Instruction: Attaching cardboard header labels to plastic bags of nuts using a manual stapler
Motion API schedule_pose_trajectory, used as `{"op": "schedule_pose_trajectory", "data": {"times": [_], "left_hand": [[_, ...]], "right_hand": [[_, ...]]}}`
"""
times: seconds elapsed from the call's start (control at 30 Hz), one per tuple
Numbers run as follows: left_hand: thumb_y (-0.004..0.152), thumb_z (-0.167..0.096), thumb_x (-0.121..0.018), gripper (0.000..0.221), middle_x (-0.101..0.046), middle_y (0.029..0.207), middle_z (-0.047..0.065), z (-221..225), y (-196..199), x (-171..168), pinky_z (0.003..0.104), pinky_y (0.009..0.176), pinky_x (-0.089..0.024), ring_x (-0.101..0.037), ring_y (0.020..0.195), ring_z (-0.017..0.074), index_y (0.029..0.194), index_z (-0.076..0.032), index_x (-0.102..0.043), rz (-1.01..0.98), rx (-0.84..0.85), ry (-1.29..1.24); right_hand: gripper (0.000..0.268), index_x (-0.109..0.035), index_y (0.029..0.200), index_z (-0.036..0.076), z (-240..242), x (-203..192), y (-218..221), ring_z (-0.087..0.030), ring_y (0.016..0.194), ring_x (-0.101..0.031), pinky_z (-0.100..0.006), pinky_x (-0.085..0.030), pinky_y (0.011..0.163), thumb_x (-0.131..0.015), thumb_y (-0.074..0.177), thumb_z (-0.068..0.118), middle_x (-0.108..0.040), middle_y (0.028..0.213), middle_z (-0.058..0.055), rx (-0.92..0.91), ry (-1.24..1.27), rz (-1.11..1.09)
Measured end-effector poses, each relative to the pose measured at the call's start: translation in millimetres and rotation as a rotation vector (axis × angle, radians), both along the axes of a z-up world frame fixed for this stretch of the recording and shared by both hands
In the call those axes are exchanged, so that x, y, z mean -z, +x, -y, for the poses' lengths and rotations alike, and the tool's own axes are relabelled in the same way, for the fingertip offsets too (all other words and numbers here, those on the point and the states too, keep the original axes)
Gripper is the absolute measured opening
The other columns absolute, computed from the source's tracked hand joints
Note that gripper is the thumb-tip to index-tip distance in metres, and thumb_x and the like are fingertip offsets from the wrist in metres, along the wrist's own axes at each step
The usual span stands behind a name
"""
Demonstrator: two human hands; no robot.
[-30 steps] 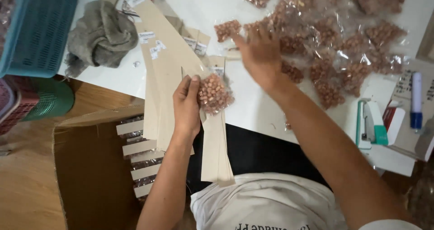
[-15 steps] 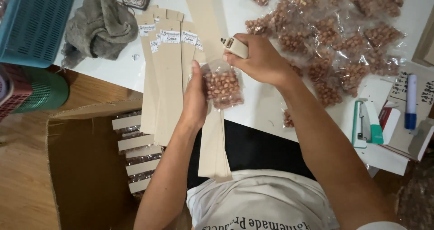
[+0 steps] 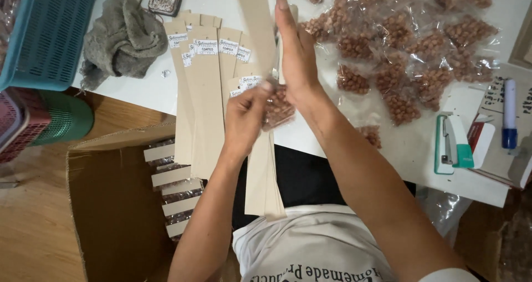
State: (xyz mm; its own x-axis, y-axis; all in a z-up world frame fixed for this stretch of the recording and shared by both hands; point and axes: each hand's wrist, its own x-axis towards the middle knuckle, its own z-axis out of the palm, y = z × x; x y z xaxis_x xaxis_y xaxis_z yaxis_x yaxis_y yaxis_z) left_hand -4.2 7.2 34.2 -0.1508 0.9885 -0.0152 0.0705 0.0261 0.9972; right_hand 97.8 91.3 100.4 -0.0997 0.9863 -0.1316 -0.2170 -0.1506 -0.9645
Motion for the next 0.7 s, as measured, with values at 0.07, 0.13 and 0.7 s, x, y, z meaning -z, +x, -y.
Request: {"op": "schedule_pose_trajectory", "data": {"times": [0.07,0.13,0.7], "left_hand": [[0.101,-0.038,-0.059,0.037,-0.067,0.08,0.001,2,3,2,0.026,0.071,-0.045,-0.057,0.078,0.0114,0.087,-0.009,-0.077,-0.064,0.08,0.024],[0.104,-0.042,-0.053,0.045,-0.044,0.067,-0.005,3,7,4,0.024,0.063,-0.033,-0.04,0.068,0.0086,0.071,-0.012,-0.05,-0.142,0.121,0.061],[0.1,-0.024,-0.058,0.02,-0.061,0.091,0.0,-24,7,5,0.024,0.074,-0.041,-0.053,0.082,0.0113,0.111,-0.009,-0.065,0.683,-0.186,-0.422]], "right_hand": [[0.083,-0.07,0.114,0.001,-1,6,3,-0.021,0.121,-0.066,-0.032,-0.048,0.107,-0.049,0.078,0.073,-0.073,0.12,-0.013,0.008,0.059,-0.034],[0.069,-0.068,0.089,0.006,-3,16,8,-0.014,0.042,-0.054,-0.023,-0.045,0.044,-0.046,0.08,0.071,-0.049,0.049,0.002,-0.023,-0.001,-0.011],[0.017,-0.065,0.111,0.012,-26,21,103,-0.02,0.097,-0.074,-0.032,-0.065,0.085,-0.071,0.096,0.016,-0.071,0.111,-0.007,-0.55,0.028,0.255]]}}
